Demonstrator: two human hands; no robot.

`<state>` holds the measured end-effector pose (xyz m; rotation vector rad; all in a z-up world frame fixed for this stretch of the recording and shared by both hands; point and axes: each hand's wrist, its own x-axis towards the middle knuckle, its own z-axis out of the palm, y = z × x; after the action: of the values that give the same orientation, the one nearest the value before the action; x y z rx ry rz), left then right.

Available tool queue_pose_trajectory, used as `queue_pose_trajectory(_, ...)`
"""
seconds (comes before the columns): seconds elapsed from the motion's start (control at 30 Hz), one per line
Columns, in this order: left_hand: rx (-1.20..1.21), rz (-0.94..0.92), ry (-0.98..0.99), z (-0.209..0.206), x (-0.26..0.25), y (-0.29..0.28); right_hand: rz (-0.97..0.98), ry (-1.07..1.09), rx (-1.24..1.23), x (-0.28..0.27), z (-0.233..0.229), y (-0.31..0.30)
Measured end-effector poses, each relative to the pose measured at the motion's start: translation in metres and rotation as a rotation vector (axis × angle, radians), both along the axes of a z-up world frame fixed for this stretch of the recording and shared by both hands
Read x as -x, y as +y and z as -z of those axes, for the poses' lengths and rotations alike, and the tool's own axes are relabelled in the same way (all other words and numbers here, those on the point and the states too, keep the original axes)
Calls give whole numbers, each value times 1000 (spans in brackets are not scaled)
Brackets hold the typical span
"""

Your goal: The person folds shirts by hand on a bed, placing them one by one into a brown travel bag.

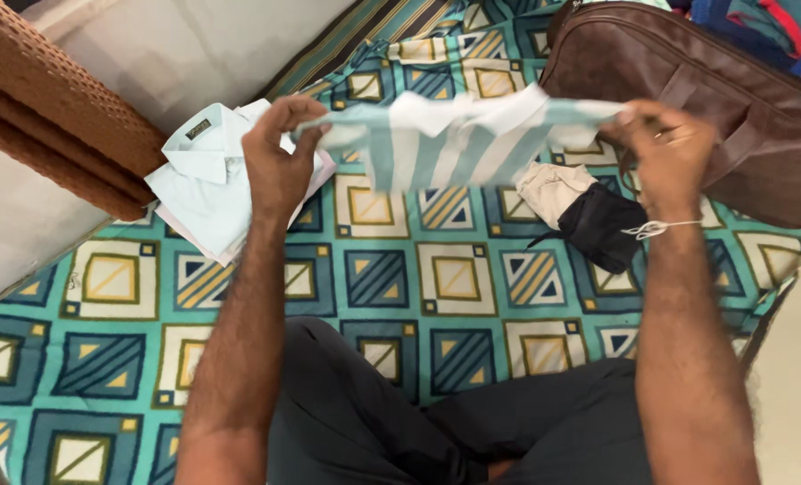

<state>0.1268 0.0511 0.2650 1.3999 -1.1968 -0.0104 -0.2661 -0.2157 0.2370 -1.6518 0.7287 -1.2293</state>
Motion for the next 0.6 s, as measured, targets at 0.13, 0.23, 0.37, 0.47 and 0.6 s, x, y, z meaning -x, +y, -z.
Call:
queue_pose_trajectory(0.13, 91, -34, -152, -5, 15, 12, -141, -234, 30, -3, 5, -5)
queue_pose_trajectory(0.23, 65, -24, -94, 37, 17, 9, -109, -176, -74, -6, 58, -4)
queue_pose_trajectory(0.37, -124, -27, -32, 120, 22, 4, -49, -84, -351, 0, 168, -4)
queue_pose_trajectory(0.47, -363, 84, 8, 162, 18, 9, -106, 79, -371, 19, 240, 0)
queue_pose_trajectory(0.6, -743, 359, -17, 204, 11, 11, -217, 256, -404, 57, 285, 9)
